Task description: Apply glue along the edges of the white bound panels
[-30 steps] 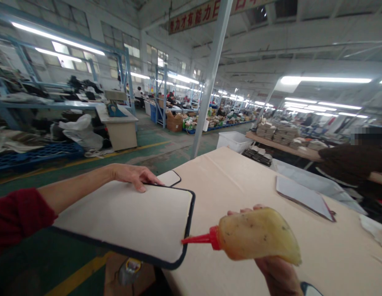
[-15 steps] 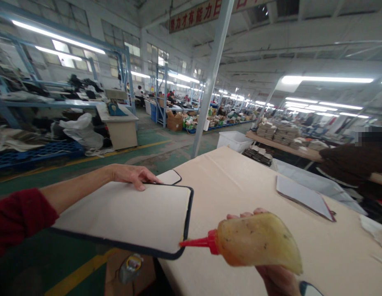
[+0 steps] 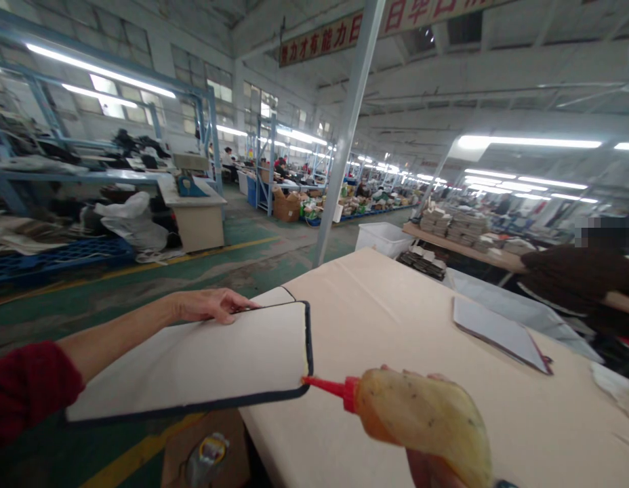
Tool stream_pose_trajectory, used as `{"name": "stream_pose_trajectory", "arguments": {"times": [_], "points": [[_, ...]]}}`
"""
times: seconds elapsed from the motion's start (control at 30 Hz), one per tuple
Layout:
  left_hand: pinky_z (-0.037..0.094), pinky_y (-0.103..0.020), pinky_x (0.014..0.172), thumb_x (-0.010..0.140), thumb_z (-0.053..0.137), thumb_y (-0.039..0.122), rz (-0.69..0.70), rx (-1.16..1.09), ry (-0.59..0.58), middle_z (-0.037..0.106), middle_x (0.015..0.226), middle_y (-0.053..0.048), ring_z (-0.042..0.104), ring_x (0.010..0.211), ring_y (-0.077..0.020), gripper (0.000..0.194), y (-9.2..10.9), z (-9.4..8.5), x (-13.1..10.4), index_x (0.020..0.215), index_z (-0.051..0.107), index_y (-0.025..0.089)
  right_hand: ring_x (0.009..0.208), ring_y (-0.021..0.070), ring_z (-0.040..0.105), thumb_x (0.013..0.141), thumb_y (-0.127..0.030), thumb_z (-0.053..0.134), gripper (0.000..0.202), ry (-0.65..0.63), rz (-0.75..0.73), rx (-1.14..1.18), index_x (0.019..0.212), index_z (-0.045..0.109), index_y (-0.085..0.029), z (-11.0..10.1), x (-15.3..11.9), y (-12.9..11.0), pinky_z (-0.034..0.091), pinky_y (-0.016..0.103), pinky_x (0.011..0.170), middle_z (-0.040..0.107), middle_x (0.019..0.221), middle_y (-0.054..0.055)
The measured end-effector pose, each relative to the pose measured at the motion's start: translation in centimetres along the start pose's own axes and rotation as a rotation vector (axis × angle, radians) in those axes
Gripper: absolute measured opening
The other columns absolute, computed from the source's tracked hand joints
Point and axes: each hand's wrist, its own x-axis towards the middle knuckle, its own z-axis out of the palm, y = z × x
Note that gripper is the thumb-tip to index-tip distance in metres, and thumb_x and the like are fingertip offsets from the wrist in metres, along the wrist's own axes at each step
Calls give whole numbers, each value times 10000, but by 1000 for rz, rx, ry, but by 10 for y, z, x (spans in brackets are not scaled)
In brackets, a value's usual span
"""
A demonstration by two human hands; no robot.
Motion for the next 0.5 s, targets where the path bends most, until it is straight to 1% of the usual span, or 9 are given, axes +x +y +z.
{"name": "stream_pose_trajectory", "arguments": {"times": [0.1, 0.13, 0.2, 0.27, 0.33, 0.4, 0.5], "points": [[514, -261, 884, 641, 891, 371, 6, -51, -2, 755, 1201, -30, 686, 1046, -227, 648, -8, 1, 3, 1259, 735, 255, 1016, 237, 742, 723, -387, 916, 426, 61, -27, 33, 1098, 713, -385, 14, -7, -2, 635, 331, 895, 769, 1092, -93], [515, -264, 885, 642, 893, 379, 12, -67, 1, 750, 1214, -34, 685, 1053, -230, 652, -12, 1, 5, 1261, 733, 251, 1012, 218, 742, 732, -389, 913, 412, 69, -40, 36, 1092, 713, -376, 16, -8, -2, 627, 310, 904, 767, 1094, -101], [515, -265, 884, 642, 897, 396, 28, -97, 6, 745, 1217, -40, 686, 1049, -229, 656, -19, 3, 8, 1259, 732, 243, 1026, 189, 734, 743, -341, 911, 418, 82, -67, 44, 1107, 707, -358, 17, -10, 1, 607, 291, 945, 760, 1120, -106], [512, -260, 886, 636, 906, 406, 47, -125, 12, 750, 1196, -40, 688, 1031, -219, 668, -27, 5, 12, 1258, 732, 239, 1053, 180, 723, 758, -290, 892, 425, 107, -84, 60, 1133, 695, -328, 14, -11, 8, 588, 291, 985, 754, 1145, -102], [509, -262, 895, 628, 912, 409, 67, -162, 18, 754, 1176, -43, 687, 1031, -216, 690, -34, 9, 15, 1269, 724, 235, 1092, 200, 710, 778, -249, 848, 426, 131, -91, 62, 1165, 682, -311, 9, -14, 16, 588, 325, 1001, 745, 1175, -91], [509, -269, 900, 638, 907, 414, 87, -201, 30, 752, 1174, -54, 684, 1045, -222, 696, -40, 13, 16, 1280, 715, 226, 1147, 211, 686, 793, -248, 814, 431, 151, -95, 51, 1195, 673, -316, 3, -15, 24, 586, 339, 1008, 727, 1226, -86], [514, -272, 894, 648, 904, 422, 108, -247, 47, 746, 1182, -73, 683, 1052, -227, 682, -45, 21, 18, 1267, 717, 204, 1205, 211, 653, 782, -271, 811, 456, 169, -114, 32, 1213, 673, -327, -3, -17, 32, 560, 347, 1045, 704, 1273, -79]]}}
